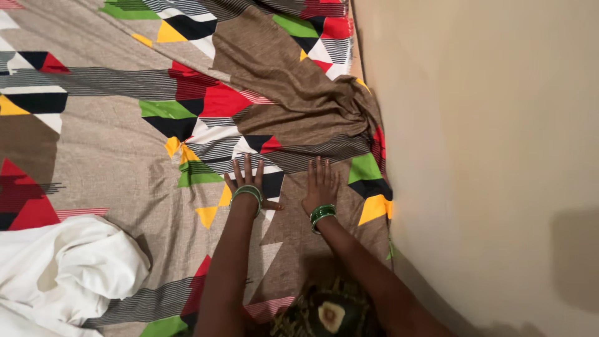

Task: The person spreads a bedsheet across a mattress and tucks the edges under the mattress by hand.

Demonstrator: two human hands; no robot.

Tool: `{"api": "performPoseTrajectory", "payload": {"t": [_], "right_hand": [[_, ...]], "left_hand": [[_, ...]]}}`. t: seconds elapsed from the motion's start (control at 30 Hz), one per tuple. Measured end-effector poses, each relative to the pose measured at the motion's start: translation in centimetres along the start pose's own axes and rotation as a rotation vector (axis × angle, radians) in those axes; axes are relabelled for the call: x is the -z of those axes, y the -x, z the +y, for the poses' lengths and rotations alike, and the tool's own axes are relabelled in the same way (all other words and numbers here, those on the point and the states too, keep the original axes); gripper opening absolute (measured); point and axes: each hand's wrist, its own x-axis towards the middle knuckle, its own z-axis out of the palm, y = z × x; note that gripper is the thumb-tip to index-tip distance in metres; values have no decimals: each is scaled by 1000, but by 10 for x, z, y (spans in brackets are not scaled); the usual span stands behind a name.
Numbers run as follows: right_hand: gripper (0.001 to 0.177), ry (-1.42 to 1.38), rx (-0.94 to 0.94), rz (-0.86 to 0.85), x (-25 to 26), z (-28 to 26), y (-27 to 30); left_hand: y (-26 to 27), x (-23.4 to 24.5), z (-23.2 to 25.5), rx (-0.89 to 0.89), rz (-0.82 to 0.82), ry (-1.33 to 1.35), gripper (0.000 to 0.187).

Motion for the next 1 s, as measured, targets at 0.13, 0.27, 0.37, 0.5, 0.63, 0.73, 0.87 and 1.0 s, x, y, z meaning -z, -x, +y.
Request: {"api": "performPoseTrajectory", "payload": {"t": [0.13, 0.27, 0.37, 0.5, 0.63, 0.73, 0.87, 1.0], "right_hand": [[101, -21, -3, 23, 2, -2, 4], [101, -11, -34, -106, 9, -5, -3], [101, 26, -21, -135, 10, -7, -8], [98, 150, -81, -389, -3, -8, -20], [75, 75, -117, -344, -32, -5, -33], [75, 192, -146, -380, -36, -11, -37], [72, 132, -167, -360, -35, -15, -29], [74, 245, -96, -322, -22, -14, -28]], "left_hand": [[5, -2, 1, -3, 31, -13, 163], [-1, 5, 3, 24, -31, -13, 164], [-2, 4, 4, 32, -50, -28, 161], [0, -3, 4, 26, -10, -35, 161], [-2, -9, 1, 7, 39, -41, 162], [-11, -9, -2, -4, 18, -51, 161], [-16, -7, -4, -22, -66, -73, 161], [-21, -8, -4, -30, -85, -96, 157]]}}
